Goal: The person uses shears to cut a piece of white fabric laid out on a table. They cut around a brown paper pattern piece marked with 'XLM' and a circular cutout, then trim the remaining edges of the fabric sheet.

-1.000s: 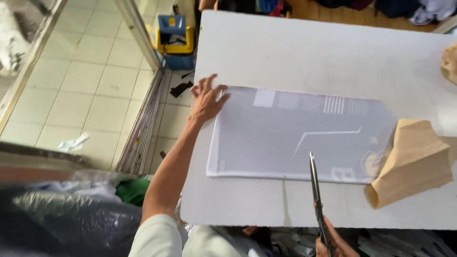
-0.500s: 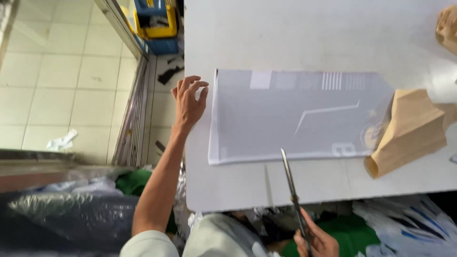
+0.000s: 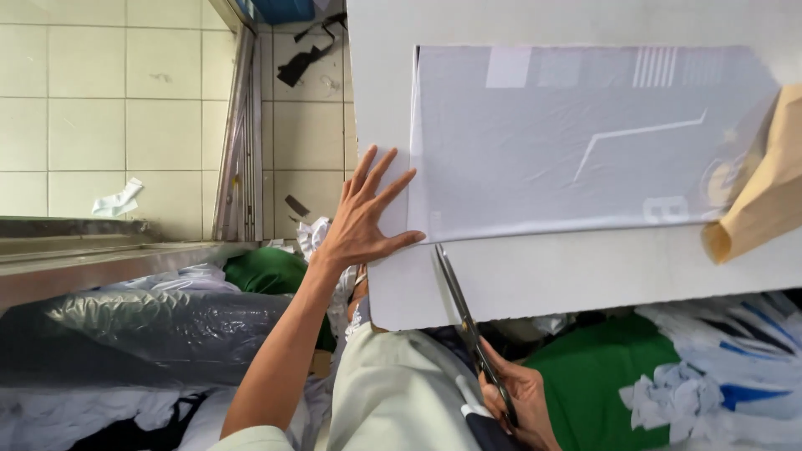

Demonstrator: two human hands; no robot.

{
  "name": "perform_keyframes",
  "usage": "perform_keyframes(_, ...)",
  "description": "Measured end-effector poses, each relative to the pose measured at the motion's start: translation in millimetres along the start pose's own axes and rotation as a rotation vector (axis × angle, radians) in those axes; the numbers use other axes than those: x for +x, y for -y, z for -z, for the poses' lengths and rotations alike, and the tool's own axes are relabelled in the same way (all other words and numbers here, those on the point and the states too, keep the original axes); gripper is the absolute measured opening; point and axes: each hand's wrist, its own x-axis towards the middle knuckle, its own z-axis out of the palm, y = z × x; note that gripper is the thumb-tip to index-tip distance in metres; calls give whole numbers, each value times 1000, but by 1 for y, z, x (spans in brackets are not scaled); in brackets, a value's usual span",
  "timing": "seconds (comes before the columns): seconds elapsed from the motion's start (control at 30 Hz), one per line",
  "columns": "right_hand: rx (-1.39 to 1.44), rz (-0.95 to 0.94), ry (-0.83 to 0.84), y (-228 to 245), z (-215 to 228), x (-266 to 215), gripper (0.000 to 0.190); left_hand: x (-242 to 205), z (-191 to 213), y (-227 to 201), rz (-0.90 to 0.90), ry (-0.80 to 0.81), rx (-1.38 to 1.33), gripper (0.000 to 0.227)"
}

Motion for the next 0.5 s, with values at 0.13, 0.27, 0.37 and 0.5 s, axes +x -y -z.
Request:
perform_keyframes(0.13,75,99,50,-37,-10,7,65,-1,1,6,-32,30,-42,92)
perform_keyframes(0.27,55,228,82,-36,-38,14,66,-1,1,13,-55,45,-49,93)
perform_keyframes(0.37,12,239,45,-42,-44,18,70,1,2,13,-41,70,-50,90)
perform_keyframes(0.5,37,217,29,-45,-48,20,74,0,1,13,-19,53,-70,90)
